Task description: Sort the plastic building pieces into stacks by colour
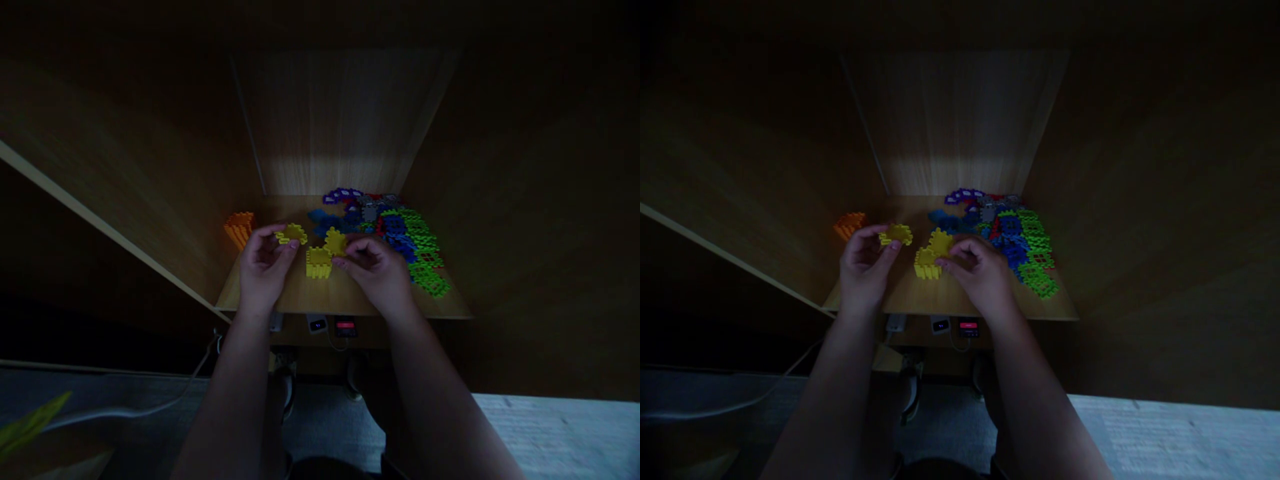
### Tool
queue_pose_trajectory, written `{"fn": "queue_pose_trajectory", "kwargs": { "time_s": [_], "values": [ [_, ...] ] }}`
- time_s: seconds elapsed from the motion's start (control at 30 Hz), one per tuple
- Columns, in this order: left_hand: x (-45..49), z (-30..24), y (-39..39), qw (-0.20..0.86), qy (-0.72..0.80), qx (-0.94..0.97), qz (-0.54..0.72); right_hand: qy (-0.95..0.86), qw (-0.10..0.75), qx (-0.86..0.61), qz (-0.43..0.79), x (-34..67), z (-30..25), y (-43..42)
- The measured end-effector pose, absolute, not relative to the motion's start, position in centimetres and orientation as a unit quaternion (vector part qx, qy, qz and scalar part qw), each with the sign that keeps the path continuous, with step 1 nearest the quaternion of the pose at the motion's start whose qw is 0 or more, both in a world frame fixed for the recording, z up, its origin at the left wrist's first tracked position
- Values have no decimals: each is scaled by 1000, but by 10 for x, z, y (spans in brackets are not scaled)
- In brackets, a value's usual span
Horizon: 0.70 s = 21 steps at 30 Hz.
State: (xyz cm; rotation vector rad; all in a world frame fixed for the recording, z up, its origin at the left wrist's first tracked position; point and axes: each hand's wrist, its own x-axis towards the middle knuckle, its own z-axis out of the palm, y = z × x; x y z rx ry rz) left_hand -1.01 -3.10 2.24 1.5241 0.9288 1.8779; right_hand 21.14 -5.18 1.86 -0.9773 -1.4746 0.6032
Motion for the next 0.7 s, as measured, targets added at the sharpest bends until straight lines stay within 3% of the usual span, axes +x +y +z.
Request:
{"fn": "queue_pose_trajectory", "kwargs": {
  "time_s": [0.23,0.7],
  "values": [
    [-9,18,-29,262,388,594,654,-641,589,-398,289,210,20,-51],
    [-20,14,-26,136,556,605,554,-653,585,-397,272,214,22,-51]
  ]
}}
